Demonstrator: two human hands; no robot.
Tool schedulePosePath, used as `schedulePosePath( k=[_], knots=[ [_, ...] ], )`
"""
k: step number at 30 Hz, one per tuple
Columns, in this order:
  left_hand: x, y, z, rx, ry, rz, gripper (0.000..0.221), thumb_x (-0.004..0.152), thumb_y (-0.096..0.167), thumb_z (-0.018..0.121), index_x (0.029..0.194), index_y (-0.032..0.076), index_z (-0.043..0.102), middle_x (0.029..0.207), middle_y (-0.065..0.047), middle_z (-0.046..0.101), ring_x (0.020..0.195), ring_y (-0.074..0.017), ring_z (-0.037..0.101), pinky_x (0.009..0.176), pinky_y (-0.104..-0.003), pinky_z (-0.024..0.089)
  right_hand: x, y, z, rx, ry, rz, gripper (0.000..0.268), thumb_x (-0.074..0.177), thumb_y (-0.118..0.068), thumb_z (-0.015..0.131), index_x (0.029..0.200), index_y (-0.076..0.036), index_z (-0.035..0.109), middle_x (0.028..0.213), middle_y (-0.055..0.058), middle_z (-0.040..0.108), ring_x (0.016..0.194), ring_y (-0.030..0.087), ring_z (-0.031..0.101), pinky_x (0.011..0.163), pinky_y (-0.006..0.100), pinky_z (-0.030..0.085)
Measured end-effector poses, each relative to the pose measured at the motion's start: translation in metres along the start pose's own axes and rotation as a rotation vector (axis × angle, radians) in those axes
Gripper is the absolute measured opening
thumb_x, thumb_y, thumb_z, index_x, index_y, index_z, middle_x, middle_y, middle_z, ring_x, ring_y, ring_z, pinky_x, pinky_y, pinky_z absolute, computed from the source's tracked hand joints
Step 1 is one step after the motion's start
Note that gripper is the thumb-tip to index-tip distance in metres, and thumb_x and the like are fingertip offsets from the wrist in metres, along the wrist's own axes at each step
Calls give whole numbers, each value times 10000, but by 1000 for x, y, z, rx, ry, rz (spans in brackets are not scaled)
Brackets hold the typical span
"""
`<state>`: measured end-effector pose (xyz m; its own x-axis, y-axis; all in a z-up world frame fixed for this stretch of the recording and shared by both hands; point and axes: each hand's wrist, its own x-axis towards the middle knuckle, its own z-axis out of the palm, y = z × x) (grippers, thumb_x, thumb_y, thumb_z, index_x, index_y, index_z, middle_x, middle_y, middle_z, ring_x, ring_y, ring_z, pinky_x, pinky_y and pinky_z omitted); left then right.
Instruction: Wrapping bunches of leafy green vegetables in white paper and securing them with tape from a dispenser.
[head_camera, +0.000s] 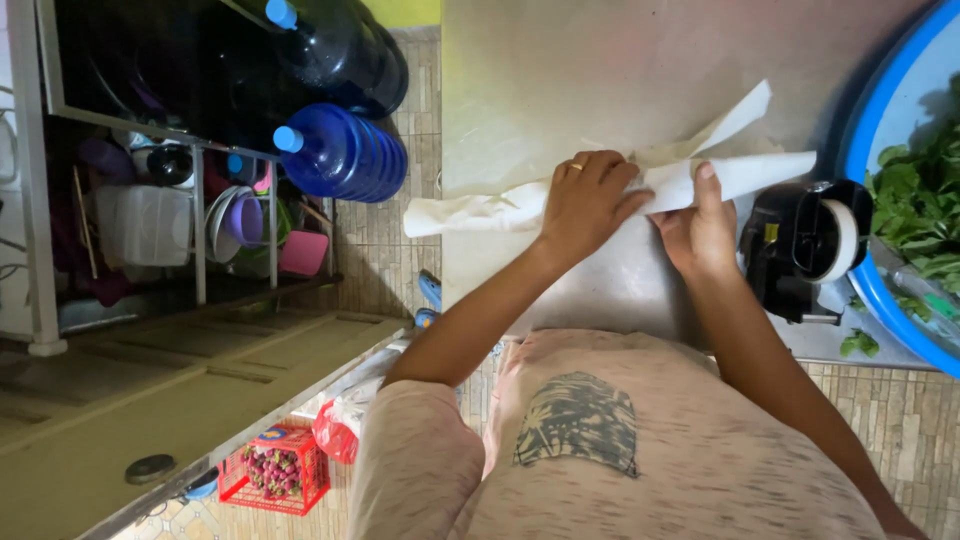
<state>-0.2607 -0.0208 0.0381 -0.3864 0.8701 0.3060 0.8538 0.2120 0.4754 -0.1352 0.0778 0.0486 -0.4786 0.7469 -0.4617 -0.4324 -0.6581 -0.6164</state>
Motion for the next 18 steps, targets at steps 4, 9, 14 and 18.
schedulePosePath(
  k=[4,9,14,18],
  knots=[
    [11,-2,4,-63,-40,-60,359,1024,456,545,996,159,746,1074,-64,692,1101,-289,646,985,-488,474,1,-7,-39,-196,-51,-78,438,998,-261,784,1335,-133,536,1258,67,607,1163,269,625,1022,624,572],
    [33,1,-7,-124,-327,-88,262,1018,331,532,1196,234,698,1084,-24,680,1097,-275,630,997,-514,498,7,-26,-65,-788,-210,-690,673,992,206,710,1490,-50,338,1412,215,369,1325,417,463,1042,654,464],
    [50,8,-13,-239,-377,-186,231,945,443,574,1001,230,642,956,11,656,1013,-280,631,902,-511,476,-12,-69,-20,-1098,-293,-911,382,1026,60,714,1325,30,479,1514,265,358,1443,456,381,1176,603,356],
    [58,16,-30,-386,-380,-300,302,977,411,549,780,187,505,708,59,569,797,-207,569,844,-397,404,-6,-112,1,-1470,-580,-804,792,942,-211,785,1571,0,352,1609,305,278,1514,487,251,1241,650,232]
  ],
)
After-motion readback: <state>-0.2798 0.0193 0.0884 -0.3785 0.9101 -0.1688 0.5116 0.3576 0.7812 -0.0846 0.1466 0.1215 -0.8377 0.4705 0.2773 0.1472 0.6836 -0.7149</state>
